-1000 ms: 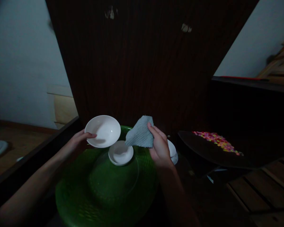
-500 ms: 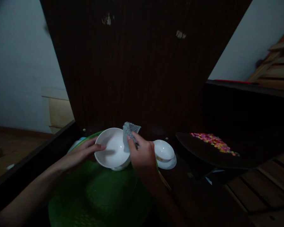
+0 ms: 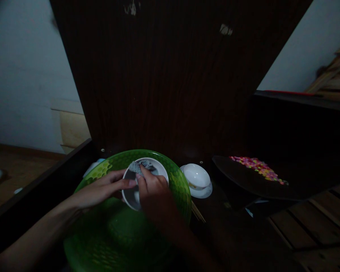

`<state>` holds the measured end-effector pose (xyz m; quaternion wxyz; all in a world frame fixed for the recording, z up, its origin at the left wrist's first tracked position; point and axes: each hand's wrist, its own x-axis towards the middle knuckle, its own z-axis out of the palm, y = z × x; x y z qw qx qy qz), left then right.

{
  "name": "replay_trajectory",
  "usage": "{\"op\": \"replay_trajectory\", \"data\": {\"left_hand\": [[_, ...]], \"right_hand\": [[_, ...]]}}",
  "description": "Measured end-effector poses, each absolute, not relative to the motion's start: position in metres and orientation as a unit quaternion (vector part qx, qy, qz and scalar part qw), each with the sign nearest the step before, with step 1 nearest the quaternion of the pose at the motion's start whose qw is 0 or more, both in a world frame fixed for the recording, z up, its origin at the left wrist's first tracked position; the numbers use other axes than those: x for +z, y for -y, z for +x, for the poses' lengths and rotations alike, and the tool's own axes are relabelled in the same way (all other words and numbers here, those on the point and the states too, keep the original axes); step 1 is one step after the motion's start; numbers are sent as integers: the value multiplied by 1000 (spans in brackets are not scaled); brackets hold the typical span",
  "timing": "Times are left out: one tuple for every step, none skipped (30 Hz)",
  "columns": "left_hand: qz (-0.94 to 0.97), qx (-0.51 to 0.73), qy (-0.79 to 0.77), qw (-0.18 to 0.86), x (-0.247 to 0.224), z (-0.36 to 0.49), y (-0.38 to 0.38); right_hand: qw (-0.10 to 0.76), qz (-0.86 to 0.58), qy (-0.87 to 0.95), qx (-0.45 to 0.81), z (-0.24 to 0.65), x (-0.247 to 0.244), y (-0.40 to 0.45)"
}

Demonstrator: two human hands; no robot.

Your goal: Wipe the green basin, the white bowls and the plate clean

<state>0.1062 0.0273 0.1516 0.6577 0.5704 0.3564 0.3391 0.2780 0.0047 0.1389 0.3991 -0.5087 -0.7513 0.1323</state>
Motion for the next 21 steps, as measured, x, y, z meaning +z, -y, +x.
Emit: {"op": "replay_trajectory", "data": {"left_hand": [[576,340,-353,654,151,106,-28],[582,343,-348,650,151,106,-28],[588,349,-344,644,151,106,-28],[594,356,-340,636,151,105,-29],[599,363,-339,628,151,105,-29],[605,367,-339,620,152,104,-29],[607,371,-342,614,152,104,-29],[606,376,-346,610,153,103,-29],[603,381,-347,608,153,103,-29],[599,387,-348,608,154,103,-29],[596,392,-348,608,155,103,-28],[593,395,-348,609,155,103,-28],[593,395,-348,609,156,103,-28],[593,394,-349,609,156,103,-27],[594,392,-352,608,157,103,-27],[595,390,-356,606,157,102,-27],[599,387,-361,601,157,102,-27],[603,385,-366,595,157,101,-27],[609,382,-372,587,157,101,-27],[616,376,-380,579,157,100,-27],[623,367,-389,571,157,100,-27]], "right_hand": [[392,-502,756,149,277,141,-3],[383,-498,759,170,275,144,-1],[373,-495,761,191,274,147,1],[367,-490,763,208,272,151,3],[365,-482,766,218,271,154,6],[366,-472,771,222,270,156,8],[364,-461,778,223,269,157,9],[358,-450,787,224,269,157,11],[349,-439,797,225,270,156,12],[339,-429,806,225,271,154,13],[330,-421,815,224,273,153,13],[324,-411,823,221,274,152,13],[319,-402,831,215,276,151,13],[315,-394,838,209,278,150,13],[310,-387,845,203,280,151,13],[301,-379,852,198,281,152,13],[290,-368,861,196,283,154,13],[277,-357,871,193,284,156,14],[265,-346,879,191,286,158,14],[257,-339,885,190,288,160,15],[250,-332,889,191,289,163,15]]}}
